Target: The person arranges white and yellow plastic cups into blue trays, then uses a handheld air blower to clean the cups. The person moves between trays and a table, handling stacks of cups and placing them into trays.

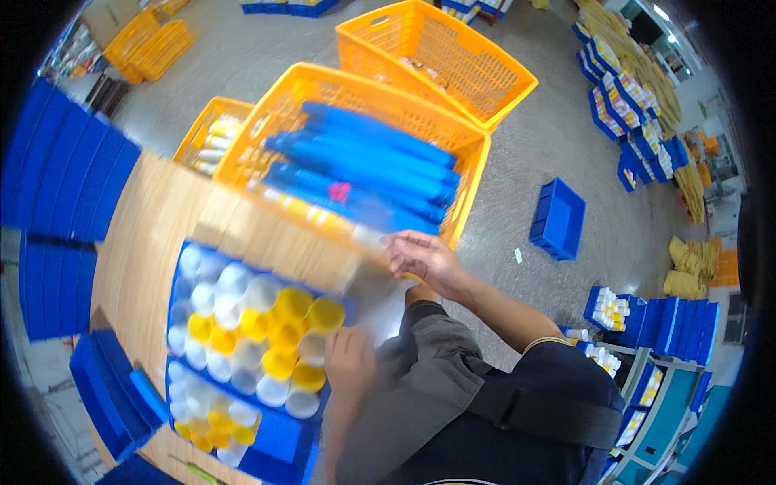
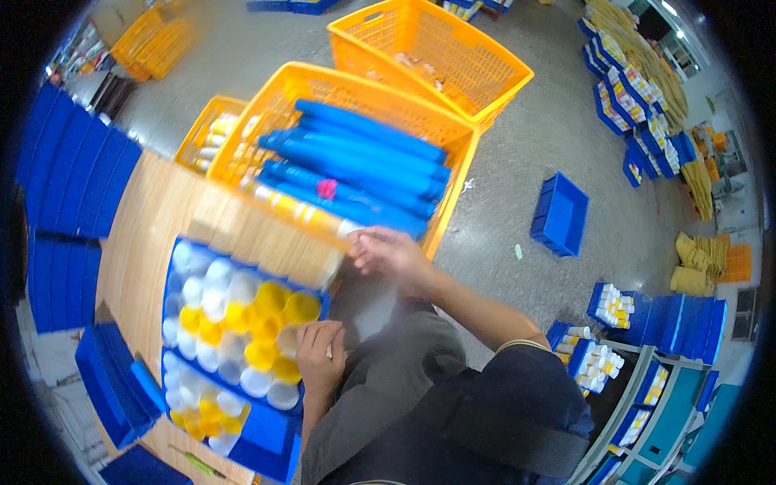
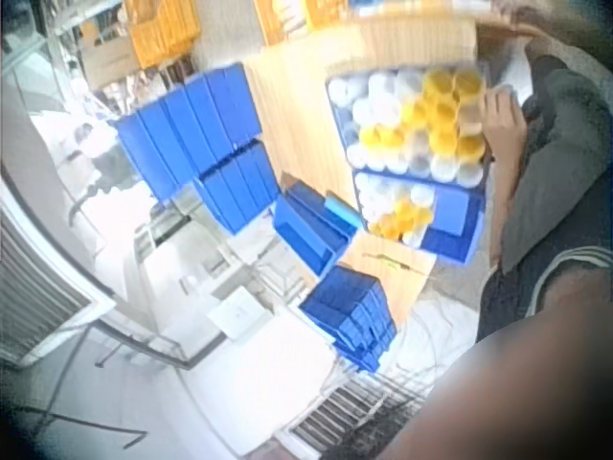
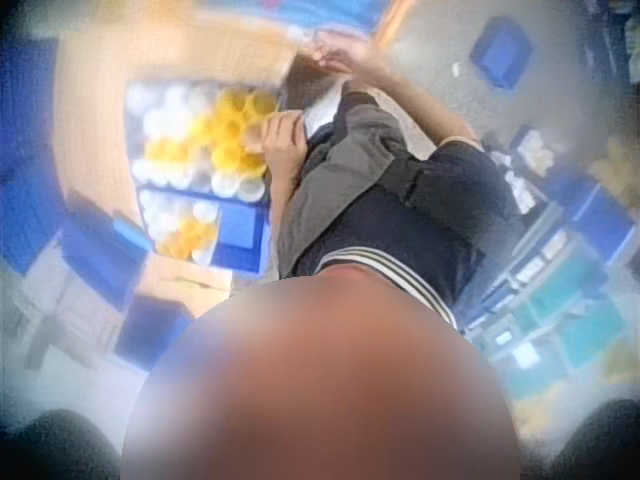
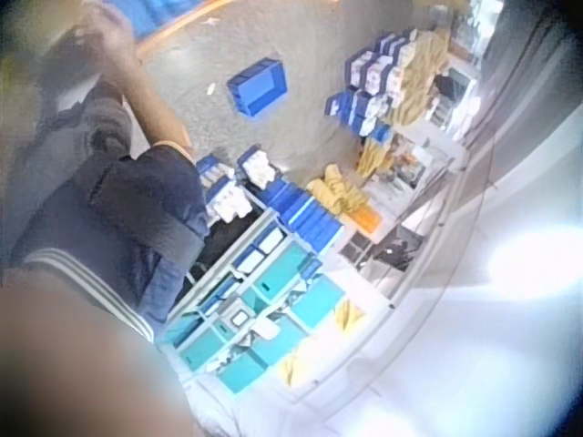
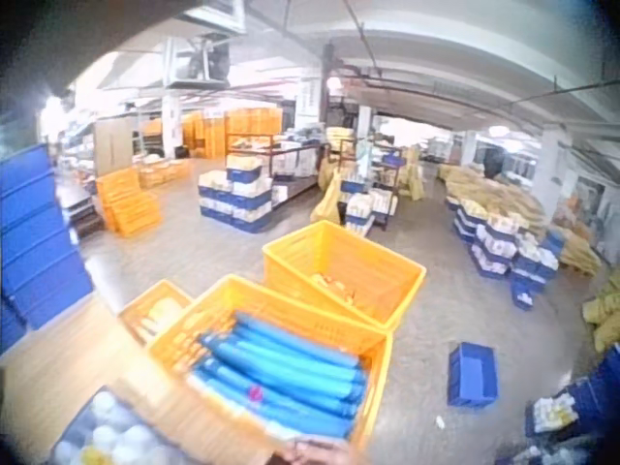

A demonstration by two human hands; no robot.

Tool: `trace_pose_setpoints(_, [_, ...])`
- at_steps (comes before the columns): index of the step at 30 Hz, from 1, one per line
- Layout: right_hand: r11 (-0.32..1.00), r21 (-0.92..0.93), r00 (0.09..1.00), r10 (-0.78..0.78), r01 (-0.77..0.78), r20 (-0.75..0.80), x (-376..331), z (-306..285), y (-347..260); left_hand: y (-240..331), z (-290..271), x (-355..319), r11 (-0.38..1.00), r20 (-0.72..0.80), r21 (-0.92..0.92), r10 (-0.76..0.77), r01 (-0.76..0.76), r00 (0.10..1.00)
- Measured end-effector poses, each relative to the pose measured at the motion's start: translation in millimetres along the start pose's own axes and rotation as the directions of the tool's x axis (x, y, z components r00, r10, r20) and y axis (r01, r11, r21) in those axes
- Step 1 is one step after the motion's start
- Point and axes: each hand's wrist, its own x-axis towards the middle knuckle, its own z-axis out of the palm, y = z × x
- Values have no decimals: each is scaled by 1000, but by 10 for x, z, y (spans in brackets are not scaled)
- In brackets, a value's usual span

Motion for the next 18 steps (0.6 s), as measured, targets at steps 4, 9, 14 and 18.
trace_pose_setpoints(4, [807,-512,890,-426,293,-162,810,-1557,-700,120,939,772,993,164,56,-113,105,980])
trace_pose_setpoints(9, [712,-697,664,-561,83,-494,1535,-3313,-1274,475,1665,1354,968,448,204,-226,147,865])
trace_pose_setpoints(14, [754,-651,495,-535,-85,-684,1918,-4530,-1428,682,2006,1621,984,461,116,-172,133,870])
trace_pose_setpoints(18, [828,-549,516,-424,-112,-745,2234,-5195,-1695,635,2286,1827,960,491,153,-280,235,825])
